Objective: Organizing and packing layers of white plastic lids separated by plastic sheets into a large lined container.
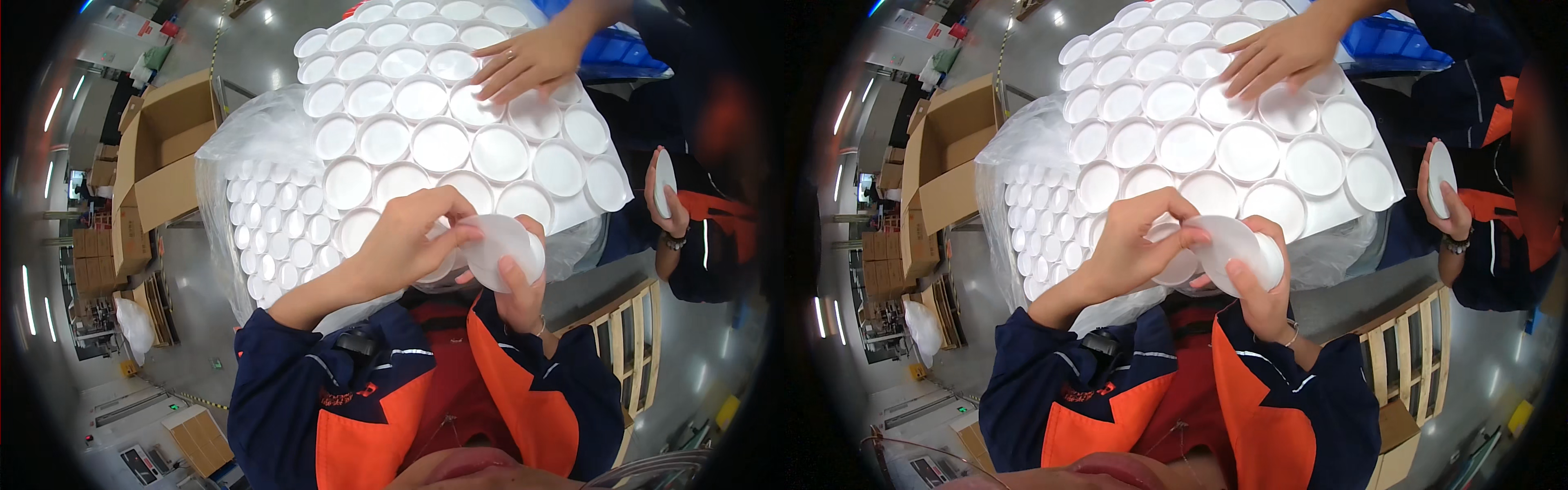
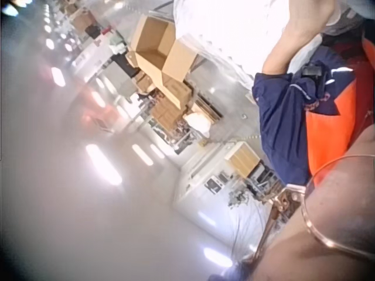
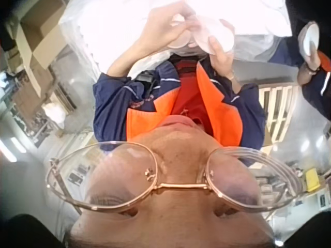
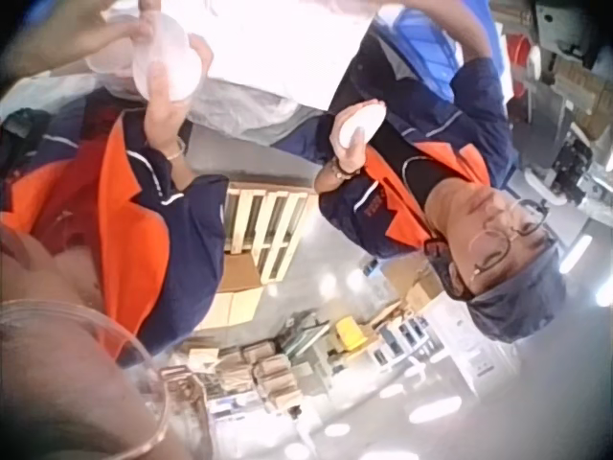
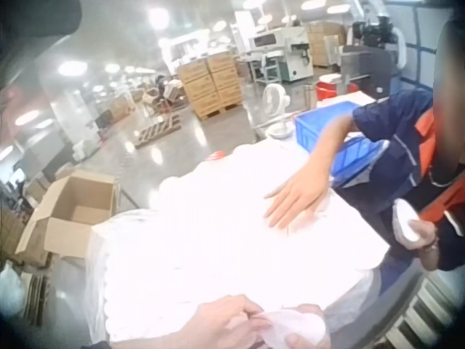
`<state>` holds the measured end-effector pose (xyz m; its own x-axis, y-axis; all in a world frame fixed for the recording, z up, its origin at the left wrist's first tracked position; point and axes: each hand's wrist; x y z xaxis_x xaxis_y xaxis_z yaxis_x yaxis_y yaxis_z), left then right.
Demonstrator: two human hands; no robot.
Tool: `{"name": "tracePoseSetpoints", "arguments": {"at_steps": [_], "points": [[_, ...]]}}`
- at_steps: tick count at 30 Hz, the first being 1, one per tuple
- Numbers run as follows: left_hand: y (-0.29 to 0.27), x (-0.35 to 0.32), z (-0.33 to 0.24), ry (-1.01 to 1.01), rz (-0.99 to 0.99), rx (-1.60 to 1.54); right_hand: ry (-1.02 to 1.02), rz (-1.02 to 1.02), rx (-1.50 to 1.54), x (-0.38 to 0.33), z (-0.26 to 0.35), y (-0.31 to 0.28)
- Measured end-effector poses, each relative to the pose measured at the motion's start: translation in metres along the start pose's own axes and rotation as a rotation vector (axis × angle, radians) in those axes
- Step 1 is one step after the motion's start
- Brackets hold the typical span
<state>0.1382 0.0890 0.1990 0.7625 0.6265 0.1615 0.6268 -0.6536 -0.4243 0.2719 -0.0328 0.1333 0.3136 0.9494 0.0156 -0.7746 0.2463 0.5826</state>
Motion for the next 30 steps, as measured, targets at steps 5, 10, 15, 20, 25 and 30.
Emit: {"name": "tracePoseSetpoints", "arguments": {"at_steps": [5, 10, 15, 20, 25, 30], "points": [[-0.041, 0.032, 0.033, 0.201, -0.424, 0.304, 0.026, 0.117, 0.035, 0.010, 0.001, 0.000], [-0.038, 0.040, 0.056, 0.437, -0.115, 0.852, 0.086, 0.130, 0.021, 0.007, 0.000, 0.004], [-0.035, 0.027, 0.053, 0.248, 0.150, 0.731, 0.083, 0.112, -0.014, 0.009, 0.004, 0.006], [-0.022, 0.021, 0.059, 0.330, 0.119, 0.803, 0.082, 0.124, -0.012, 0.011, 0.001, 0.008], [-0.027, 0.027, 0.062, 0.235, 0.191, 0.829, 0.087, 0.111, -0.017, 0.015, 0.001, 0.012], [-0.022, 0.034, 0.068, 0.241, 0.168, 0.828, 0.134, 0.145, -0.026, 0.016, -0.002, 0.016]]}}
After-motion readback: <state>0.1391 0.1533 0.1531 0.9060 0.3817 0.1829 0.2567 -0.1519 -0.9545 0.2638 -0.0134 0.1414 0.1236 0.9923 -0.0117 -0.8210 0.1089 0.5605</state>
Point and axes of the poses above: each hand's wrist, its own x-axis towards the middle knuckle, its own y-axis out of the palm, z = x × y, and after that the axes turned 6 degrees about -x, right-handed
